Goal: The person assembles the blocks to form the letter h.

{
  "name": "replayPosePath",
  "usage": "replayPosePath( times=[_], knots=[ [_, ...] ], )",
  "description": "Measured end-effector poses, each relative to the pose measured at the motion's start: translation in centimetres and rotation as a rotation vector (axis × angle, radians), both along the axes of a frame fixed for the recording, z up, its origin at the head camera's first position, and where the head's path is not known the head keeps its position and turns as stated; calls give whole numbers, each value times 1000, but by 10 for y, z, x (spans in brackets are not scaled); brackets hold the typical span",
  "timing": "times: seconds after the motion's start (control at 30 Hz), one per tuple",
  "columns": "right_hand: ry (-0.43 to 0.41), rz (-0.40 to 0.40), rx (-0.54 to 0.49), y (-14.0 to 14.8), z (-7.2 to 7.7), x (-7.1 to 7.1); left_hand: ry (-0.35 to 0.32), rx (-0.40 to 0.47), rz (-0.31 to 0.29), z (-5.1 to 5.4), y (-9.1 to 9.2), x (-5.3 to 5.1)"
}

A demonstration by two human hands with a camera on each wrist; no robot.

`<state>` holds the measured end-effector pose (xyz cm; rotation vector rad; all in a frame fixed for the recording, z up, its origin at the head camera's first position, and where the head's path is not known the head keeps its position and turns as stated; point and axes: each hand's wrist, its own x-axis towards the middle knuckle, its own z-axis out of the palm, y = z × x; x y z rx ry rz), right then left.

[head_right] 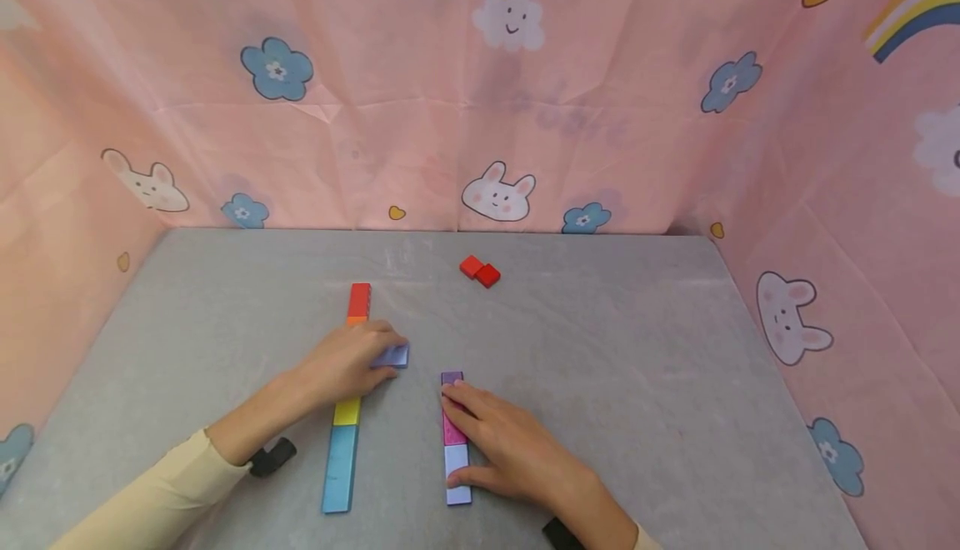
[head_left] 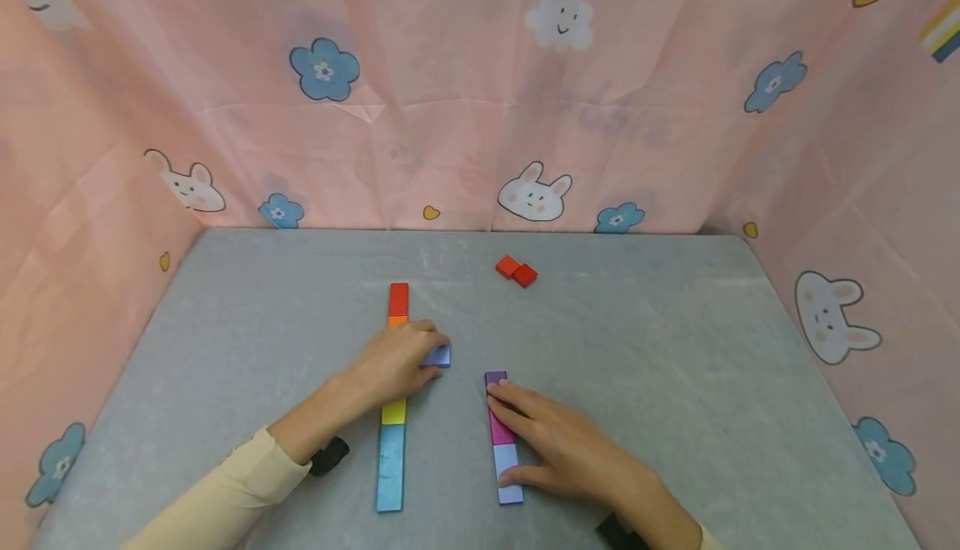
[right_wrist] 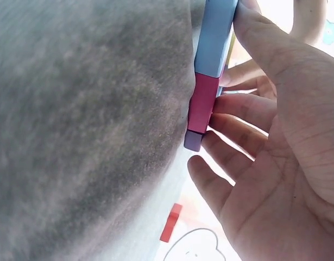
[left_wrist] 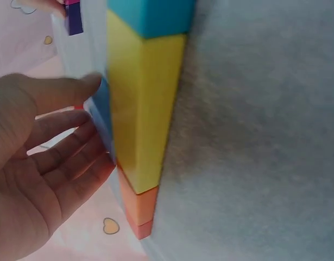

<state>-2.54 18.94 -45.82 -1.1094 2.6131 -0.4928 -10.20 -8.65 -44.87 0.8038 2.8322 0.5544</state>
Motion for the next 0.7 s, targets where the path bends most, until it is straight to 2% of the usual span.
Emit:
replayPosePath(
  times=[0.4, 0.53, 0.7],
  knots=[
    [15, 6, -3, 2, 0, 2, -4, 1, -37, 4, 9, -7],
    [8, 7, -4, 3, 0, 2, -17, 15, -31, 7, 11, -13],
    [-11, 6, 2, 2, 1, 1, -5, 18, -30, 15, 15, -24]
  ],
)
